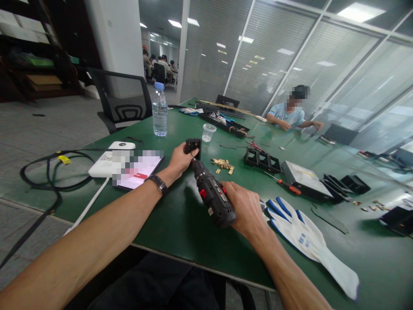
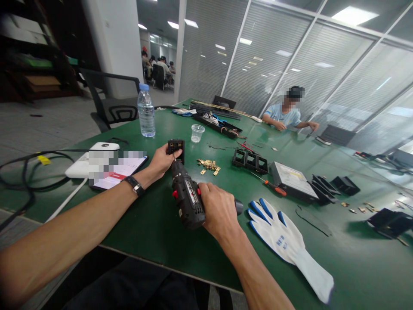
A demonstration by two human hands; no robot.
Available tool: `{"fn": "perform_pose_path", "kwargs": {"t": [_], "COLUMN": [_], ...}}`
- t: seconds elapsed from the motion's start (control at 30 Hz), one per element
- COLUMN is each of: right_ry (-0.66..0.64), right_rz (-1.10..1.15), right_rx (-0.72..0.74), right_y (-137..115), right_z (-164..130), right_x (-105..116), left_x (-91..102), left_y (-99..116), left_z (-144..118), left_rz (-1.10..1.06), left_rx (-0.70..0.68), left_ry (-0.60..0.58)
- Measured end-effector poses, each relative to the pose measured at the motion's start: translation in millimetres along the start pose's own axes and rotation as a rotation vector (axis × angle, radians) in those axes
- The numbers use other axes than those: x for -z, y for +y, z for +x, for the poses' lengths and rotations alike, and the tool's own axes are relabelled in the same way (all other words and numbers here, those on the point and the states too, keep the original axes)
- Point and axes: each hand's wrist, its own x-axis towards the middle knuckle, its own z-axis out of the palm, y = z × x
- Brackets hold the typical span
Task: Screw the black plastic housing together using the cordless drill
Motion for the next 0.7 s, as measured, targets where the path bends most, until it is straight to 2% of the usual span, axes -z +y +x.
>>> {"fn": "perform_pose_path", "kwargs": {"t": [0.7], "right_ry": [-0.032], "right_rz": [-0.005], "right_rx": [-0.026], "right_y": [-0.7], "right_z": [0.9], "right_x": [0.8], "left_x": [1.3], "left_y": [-2.0], "left_z": [0.4], "left_rz": [0.031], "left_rx": [-0.004], "left_ry": [-0.019]}}
